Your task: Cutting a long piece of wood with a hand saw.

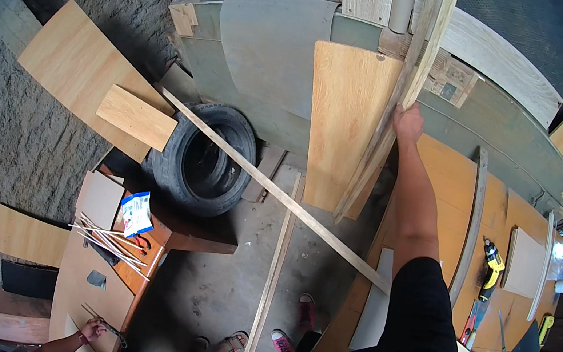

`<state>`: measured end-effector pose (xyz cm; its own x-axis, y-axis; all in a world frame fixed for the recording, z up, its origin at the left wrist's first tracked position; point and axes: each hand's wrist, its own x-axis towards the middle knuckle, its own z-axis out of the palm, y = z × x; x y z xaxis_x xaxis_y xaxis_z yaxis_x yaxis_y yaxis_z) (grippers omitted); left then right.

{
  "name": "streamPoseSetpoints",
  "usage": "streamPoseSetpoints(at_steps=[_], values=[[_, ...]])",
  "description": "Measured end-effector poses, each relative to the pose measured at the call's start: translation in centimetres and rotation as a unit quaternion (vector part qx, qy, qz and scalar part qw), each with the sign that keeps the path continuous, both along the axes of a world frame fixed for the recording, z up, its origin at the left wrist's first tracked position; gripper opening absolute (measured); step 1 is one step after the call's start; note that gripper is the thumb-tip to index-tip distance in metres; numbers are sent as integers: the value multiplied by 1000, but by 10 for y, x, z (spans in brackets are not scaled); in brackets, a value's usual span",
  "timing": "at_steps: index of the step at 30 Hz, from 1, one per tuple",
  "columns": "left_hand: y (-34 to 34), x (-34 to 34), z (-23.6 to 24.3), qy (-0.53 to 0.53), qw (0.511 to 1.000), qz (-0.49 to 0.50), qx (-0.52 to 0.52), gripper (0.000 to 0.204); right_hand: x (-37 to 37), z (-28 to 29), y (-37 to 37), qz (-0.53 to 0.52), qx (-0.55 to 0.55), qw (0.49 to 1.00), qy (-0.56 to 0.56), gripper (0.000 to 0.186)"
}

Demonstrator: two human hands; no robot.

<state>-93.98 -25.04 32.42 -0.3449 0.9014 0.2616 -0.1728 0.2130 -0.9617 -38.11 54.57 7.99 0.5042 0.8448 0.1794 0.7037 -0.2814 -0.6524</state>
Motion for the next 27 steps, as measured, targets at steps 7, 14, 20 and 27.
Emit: streamPoseSetpoints(at_steps=[7,14,20,27], values=[[13,183,-397,-867,334,337,151,36,17,56,-69,36,125,991,-34,45],[32,164,-423,-927,376,-1,-1,37,48,198,-180,88,214,972,36,38],[99,191,-376,-954,230,104,160,25,74,257,-238,88,358,927,69,38],[139,206,-349,-986,94,6,140,17,93,263,-286,25,435,897,78,36]])
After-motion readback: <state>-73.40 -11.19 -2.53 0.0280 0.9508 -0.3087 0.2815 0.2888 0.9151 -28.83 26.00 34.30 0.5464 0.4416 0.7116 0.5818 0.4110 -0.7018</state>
